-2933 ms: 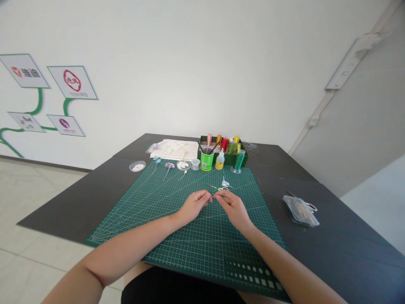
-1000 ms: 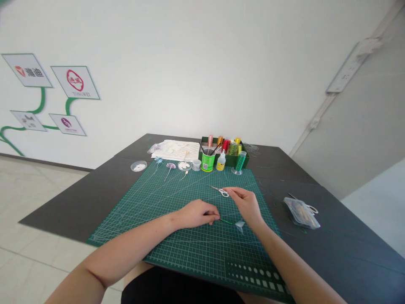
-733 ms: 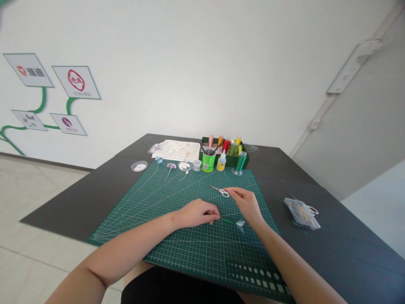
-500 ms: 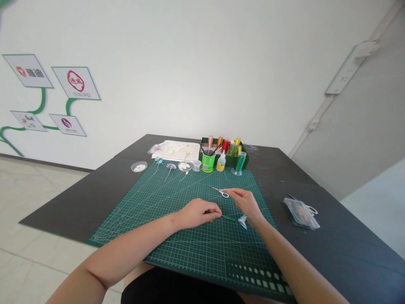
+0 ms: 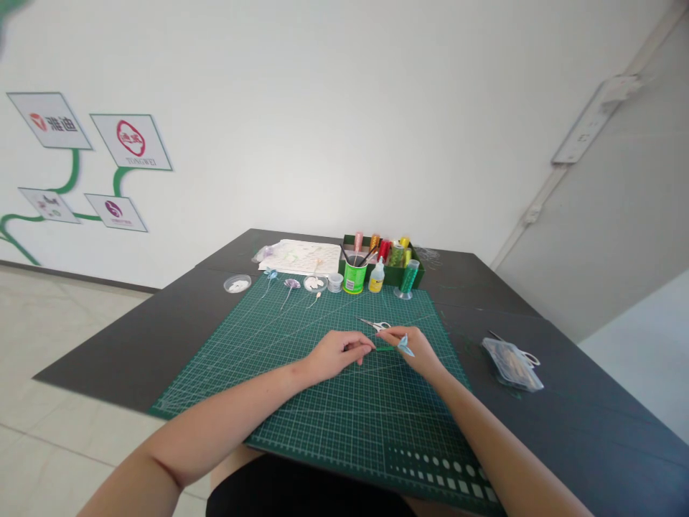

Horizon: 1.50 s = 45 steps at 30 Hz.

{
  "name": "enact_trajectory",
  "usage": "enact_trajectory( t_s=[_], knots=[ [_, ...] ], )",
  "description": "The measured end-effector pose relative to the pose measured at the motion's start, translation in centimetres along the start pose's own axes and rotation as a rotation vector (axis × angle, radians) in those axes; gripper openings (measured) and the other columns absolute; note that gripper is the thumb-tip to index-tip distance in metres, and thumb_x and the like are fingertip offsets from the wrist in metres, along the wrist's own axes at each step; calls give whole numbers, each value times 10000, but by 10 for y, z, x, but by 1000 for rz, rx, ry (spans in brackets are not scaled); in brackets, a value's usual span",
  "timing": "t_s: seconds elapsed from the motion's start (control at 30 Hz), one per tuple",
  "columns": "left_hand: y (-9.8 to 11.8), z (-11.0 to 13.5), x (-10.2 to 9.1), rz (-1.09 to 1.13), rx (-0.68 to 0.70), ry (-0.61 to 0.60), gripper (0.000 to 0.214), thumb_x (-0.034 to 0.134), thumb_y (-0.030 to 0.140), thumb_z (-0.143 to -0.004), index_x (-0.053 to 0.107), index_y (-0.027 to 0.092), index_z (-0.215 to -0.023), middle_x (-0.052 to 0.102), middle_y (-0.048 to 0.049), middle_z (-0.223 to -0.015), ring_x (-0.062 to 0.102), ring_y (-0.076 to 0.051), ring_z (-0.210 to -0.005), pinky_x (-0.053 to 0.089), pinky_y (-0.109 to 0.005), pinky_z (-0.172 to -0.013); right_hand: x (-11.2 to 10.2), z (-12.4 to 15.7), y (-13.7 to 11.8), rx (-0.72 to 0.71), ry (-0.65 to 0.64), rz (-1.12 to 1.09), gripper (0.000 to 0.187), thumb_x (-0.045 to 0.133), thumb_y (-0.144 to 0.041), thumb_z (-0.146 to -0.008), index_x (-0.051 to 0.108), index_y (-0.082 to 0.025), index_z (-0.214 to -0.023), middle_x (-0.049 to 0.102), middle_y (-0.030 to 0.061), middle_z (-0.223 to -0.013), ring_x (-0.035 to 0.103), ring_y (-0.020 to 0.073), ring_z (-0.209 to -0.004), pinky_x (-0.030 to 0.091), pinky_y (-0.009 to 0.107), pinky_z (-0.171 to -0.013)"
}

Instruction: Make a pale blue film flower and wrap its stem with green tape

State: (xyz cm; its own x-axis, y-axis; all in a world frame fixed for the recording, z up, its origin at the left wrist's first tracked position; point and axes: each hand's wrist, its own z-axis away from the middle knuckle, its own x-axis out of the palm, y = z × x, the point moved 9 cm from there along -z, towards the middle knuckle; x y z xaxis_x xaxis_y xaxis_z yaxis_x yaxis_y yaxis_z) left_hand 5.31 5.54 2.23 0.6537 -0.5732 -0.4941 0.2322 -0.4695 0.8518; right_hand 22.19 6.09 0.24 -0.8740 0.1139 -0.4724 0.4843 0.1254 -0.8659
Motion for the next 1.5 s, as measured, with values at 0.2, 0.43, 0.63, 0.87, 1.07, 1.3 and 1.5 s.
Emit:
enact_trajectory(
  t_s=[0.2, 0.43, 0.63, 0.87, 1.07, 1.3, 1.5],
  knots=[
    [0, -1, -7, 35, -9, 71, 277, 565, 372, -971, 742, 164, -1017, 714, -4, -718, 544, -107, -574, 384, -197, -567, 14, 5, 6, -8, -75, 24, 292, 663, -413, -780, 827, -171, -791, 719, 14, -621, 602, 189, -579, 437, 286, -586],
    [1, 1, -19, 16, 0, 205, 268, 592, 357, -948, 734, 181, -1091, 726, 3, -736, 599, -127, -621, 424, -216, -616, 20, 6, 5, 3, -101, 34, 276, 659, -418, -815, 826, -202, -775, 719, -5, -625, 599, 172, -588, 442, 269, -577],
    [-4, 1, -34, -12, 4, 317, 337, 517, 363, -982, 756, 197, -1154, 728, -10, -777, 613, -148, -687, 440, -237, -678, 32, 12, -4, -25, -220, 42, 245, 672, -393, -818, 839, -215, -800, 742, 0, -652, 598, 166, -577, 440, 271, -587],
    [-13, -5, -34, 43, -20, 305, 387, 525, 400, -963, 764, 168, -1159, 683, -8, -702, 511, -124, -571, 392, -225, -585, 18, 8, -1, -15, -6, 79, 350, 582, -489, -867, 667, -203, -683, 542, -33, -541, 479, 149, -513, 378, 273, -536],
    [-11, -4, -27, 89, -23, 284, 389, 530, 393, -949, 770, 169, -1157, 654, -3, -679, 455, -110, -539, 348, -218, -549, -12, 9, 4, -45, 300, 143, 225, 579, -413, -831, 593, -215, -936, 634, 121, -1035, 563, 323, -1063, 422, 511, -972],
    [-13, -5, -23, 115, -7, 273, 381, 546, 400, -946, 772, 167, -1146, 660, -8, -675, 516, -130, -587, 393, -229, -599, 16, 13, -19, -151, 85, 57, 279, 489, -343, -887, 655, -220, -1073, 695, 101, -1140, 630, 270, -1123, 445, 449, -1045],
    [-14, -5, -24, 135, 2, 284, 378, 548, 388, -949, 768, 158, -1153, 684, -20, -705, 589, -151, -655, 453, -248, -678, 41, 31, -46, -160, -71, 67, 397, 324, -333, -1011, 651, -206, -1197, 659, 3, -707, 587, 167, -547, 494, 285, -595]
  ],
)
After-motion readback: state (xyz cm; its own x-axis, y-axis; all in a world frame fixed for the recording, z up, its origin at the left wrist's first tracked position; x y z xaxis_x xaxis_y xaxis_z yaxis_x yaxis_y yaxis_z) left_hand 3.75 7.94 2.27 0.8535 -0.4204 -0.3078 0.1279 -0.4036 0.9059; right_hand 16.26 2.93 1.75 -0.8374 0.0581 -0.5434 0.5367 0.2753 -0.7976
